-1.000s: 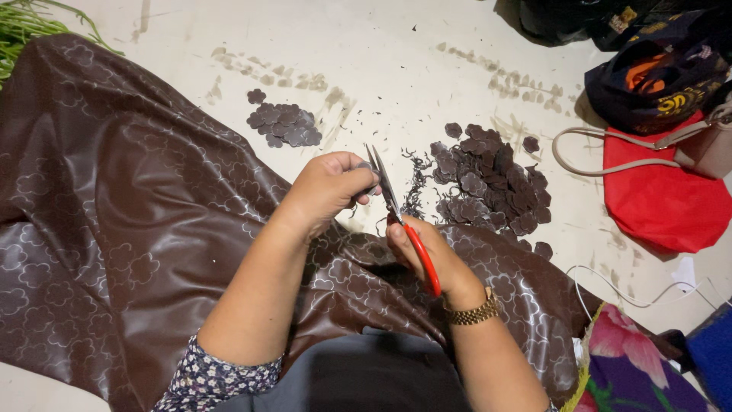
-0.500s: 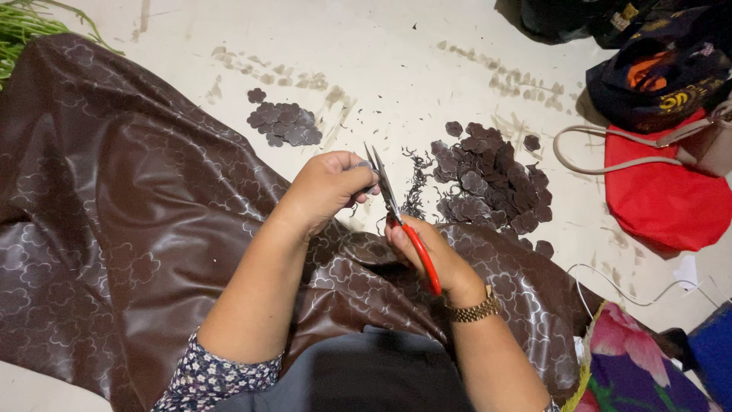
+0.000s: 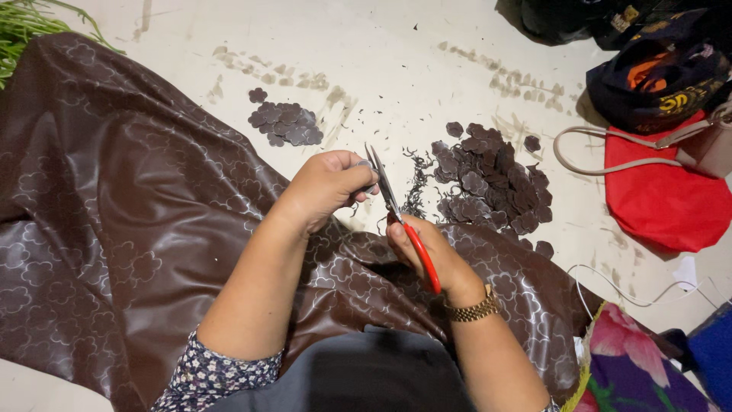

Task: The person sits on the floor and uses red-handled scissors to trim the edges of dark fabric flower cutouts, cutting small notches and scraps off one piece at a time and setting trimmed pieces aside with a pile of finished pieces nearby.

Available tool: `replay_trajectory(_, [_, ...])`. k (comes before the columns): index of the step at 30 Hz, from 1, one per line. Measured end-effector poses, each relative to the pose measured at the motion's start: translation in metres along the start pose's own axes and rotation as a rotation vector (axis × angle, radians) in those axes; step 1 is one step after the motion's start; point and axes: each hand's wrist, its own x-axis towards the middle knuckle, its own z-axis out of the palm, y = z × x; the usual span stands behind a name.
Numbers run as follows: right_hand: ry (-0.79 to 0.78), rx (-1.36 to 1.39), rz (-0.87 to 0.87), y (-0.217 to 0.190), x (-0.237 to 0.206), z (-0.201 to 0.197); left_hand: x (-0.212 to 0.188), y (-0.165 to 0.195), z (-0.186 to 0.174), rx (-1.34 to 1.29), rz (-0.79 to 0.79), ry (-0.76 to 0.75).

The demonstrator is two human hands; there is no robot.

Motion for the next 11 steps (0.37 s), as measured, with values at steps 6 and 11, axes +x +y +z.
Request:
replay_trajectory(6, [0.031,-0.061,-0.01,-0.0017,0.0006,0.0008,-0.0016,0.0013,-0.0005,0.009,-0.003,0.018])
replay_trajectory(11, [0.052,-0.116,-0.009,-0.0033,0.0004,0.0011,-0.0012,-0.0001,-0.0013,0.0,0.021,0.034])
